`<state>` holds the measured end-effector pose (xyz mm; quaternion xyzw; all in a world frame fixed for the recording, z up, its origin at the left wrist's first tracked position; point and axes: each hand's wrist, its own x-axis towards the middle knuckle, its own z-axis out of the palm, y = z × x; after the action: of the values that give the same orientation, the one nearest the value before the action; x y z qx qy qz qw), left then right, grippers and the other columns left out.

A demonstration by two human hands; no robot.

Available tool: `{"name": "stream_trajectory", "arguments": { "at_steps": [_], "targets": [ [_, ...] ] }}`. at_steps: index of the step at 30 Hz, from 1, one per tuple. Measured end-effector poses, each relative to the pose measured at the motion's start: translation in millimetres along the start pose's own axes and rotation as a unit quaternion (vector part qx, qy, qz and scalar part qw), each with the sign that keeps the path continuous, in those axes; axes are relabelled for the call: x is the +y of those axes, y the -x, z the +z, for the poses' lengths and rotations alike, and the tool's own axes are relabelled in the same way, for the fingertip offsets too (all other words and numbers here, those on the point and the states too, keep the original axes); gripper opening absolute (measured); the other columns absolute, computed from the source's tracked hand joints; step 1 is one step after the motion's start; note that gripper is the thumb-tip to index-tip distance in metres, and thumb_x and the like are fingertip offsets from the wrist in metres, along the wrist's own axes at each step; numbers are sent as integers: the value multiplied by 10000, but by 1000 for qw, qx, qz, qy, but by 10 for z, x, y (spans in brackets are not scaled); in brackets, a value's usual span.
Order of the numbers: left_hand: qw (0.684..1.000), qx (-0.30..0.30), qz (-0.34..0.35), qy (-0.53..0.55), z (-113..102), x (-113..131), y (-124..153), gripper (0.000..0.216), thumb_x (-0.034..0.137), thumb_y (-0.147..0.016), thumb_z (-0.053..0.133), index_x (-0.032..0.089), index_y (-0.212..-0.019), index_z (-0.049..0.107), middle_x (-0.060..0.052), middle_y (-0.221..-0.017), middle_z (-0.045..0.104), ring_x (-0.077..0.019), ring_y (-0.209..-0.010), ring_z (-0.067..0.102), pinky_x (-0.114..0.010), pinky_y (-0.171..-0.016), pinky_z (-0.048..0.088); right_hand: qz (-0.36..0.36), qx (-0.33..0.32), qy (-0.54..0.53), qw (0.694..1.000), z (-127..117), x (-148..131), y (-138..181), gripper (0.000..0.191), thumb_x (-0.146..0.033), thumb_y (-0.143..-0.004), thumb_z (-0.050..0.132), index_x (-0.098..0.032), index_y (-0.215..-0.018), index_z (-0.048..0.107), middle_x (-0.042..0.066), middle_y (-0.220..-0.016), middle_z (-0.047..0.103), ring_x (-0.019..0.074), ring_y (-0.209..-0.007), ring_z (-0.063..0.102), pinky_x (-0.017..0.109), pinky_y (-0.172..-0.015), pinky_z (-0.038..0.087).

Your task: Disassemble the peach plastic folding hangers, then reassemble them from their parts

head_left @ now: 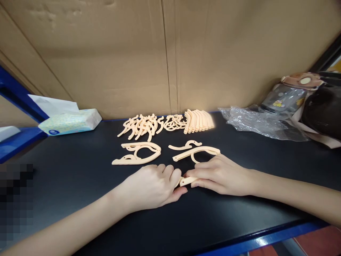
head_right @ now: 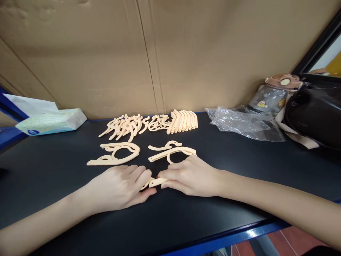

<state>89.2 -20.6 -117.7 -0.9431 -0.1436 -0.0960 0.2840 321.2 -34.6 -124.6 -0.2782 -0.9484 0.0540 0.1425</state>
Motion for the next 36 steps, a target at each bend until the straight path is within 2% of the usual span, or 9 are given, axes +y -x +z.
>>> {"name": "stream_trajectory", "arguments": {
  "at_steps": [12,27,36],
  "targets": [
    [1000,2,4,10,-9,11,7,328,378,-939,312,184,-706,435,27,-529,488,-132,-396,485,-275,-391,292,-1,-3,21,1000,27,5,4,380,-377,-980,339,-182,-1188,589,14,-761,626,105,-656,544,223,-550,334],
    [999,-14,10,28,-10,7,21,314,363,-941,331,186,-701,430,26,-530,502,-128,-389,481,-275,-392,284,-2,-3,41,999,31,0,-1,368,-377,-981,335,-198,-1172,594,2,-727,604,91,-610,518,219,-527,310],
    [996,-43,6,78,-7,16,23,266,314,-948,344,184,-732,430,23,-562,522,-128,-398,484,-270,-401,287,-39,8,85,996,15,-8,-2,346,-355,-986,326,-182,-1100,603,-8,-713,587,85,-559,495,248,-501,289]
  ]
}}
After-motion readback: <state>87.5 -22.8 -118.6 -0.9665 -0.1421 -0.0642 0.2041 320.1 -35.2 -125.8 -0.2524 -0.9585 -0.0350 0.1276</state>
